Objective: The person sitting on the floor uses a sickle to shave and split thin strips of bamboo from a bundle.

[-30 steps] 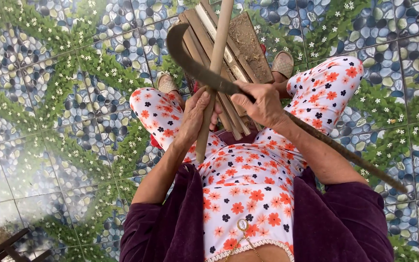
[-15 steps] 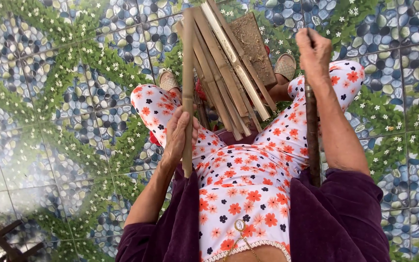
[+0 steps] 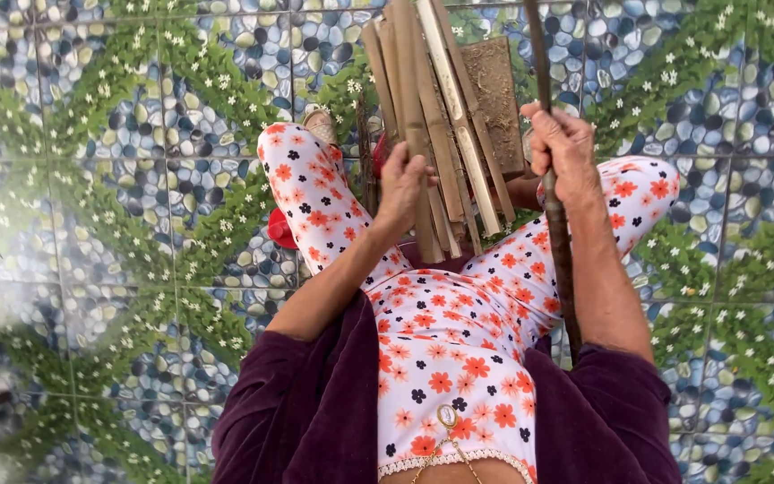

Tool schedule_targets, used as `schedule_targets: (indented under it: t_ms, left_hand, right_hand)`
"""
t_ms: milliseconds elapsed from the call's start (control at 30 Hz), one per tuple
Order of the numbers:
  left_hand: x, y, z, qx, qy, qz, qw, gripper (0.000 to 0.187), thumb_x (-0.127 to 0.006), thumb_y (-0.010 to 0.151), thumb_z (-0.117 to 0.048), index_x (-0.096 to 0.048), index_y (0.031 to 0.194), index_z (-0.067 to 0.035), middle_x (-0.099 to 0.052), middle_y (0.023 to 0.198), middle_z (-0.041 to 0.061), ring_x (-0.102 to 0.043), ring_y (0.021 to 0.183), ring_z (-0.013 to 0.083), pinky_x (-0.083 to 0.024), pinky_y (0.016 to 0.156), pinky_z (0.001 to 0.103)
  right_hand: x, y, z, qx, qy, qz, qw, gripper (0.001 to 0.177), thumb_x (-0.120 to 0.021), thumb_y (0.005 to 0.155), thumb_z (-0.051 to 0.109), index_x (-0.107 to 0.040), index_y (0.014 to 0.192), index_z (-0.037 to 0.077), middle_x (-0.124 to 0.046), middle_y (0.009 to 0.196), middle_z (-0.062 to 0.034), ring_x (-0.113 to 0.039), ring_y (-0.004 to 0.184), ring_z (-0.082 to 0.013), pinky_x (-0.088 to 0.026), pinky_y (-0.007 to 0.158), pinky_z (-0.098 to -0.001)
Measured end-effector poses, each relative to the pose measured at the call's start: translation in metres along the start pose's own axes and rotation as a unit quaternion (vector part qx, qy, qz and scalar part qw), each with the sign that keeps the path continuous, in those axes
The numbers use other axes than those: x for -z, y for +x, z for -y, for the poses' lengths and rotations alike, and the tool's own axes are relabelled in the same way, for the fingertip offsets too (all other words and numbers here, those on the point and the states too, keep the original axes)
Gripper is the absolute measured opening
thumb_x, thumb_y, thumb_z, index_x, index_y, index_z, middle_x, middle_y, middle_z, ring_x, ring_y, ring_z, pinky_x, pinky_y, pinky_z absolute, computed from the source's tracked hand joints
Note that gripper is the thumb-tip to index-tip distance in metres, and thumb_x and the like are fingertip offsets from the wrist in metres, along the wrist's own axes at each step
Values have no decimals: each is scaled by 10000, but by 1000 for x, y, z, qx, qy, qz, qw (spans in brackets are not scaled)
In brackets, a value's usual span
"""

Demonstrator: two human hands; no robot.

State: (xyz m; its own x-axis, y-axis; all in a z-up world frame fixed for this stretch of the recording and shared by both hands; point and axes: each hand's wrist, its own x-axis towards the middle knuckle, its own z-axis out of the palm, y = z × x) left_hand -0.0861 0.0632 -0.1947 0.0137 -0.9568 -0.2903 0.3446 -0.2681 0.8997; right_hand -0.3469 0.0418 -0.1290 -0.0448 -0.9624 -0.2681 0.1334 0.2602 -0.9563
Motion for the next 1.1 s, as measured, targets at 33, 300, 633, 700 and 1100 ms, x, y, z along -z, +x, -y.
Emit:
schedule_targets:
  t_ms: [33, 300, 633, 700, 1100]
  left_hand:
    - [-7, -3, 7, -4, -5, -7, 1000, 321, -541, 1011, -118, -520, 1318, -26, -574, 990, 123, -652, 784, 181, -661, 647, 301]
    - [-28, 7, 34, 59, -73, -69, 993, 314, -501, 992, -86, -511, 1293, 2, -585, 849, 153, -671, 659, 209, -667, 600, 343]
    - [-27, -2, 58, 148, -57, -99, 982, 347, -540, 907, -89, -540, 1246, -15, -620, 834, 169, -689, 642, 219, -664, 602, 337]
    - [-25, -2, 58, 180, -71, -111, 975, 482, -630, 886, -119, -500, 1333, 7, -651, 1002, 189, -716, 771, 223, -653, 637, 390]
    - [-25, -9, 59, 185, -20, -139, 973, 824, -735, 816, -183, -328, 1515, -24, -565, 1169, 190, -669, 936, 218, -519, 822, 421]
  right_hand:
    - [-6, 0, -3, 1, -5, 8, 1000, 288, -627, 1077, 351, -674, 1231, 112, -519, 618, 26, -514, 474, -15, -466, 403, -164]
    - [-26, 4, -30, -44, 17, 23, 999, 238, -701, 1020, 281, -700, 1075, 49, -548, 627, -99, -543, 445, -121, -443, 355, -231]
    - [-19, 5, -33, -84, 0, 1, 996, 278, -695, 1009, 333, -705, 1047, 58, -599, 660, -95, -613, 485, -134, -487, 377, -215]
    - [-19, 6, -35, -85, -8, -7, 996, 292, -704, 1000, 351, -712, 1047, 64, -620, 677, -98, -645, 509, -146, -520, 394, -219]
    - [-18, 11, -47, -66, -26, -11, 997, 277, -737, 987, 311, -734, 1071, 48, -641, 746, -94, -683, 597, -157, -571, 438, -233]
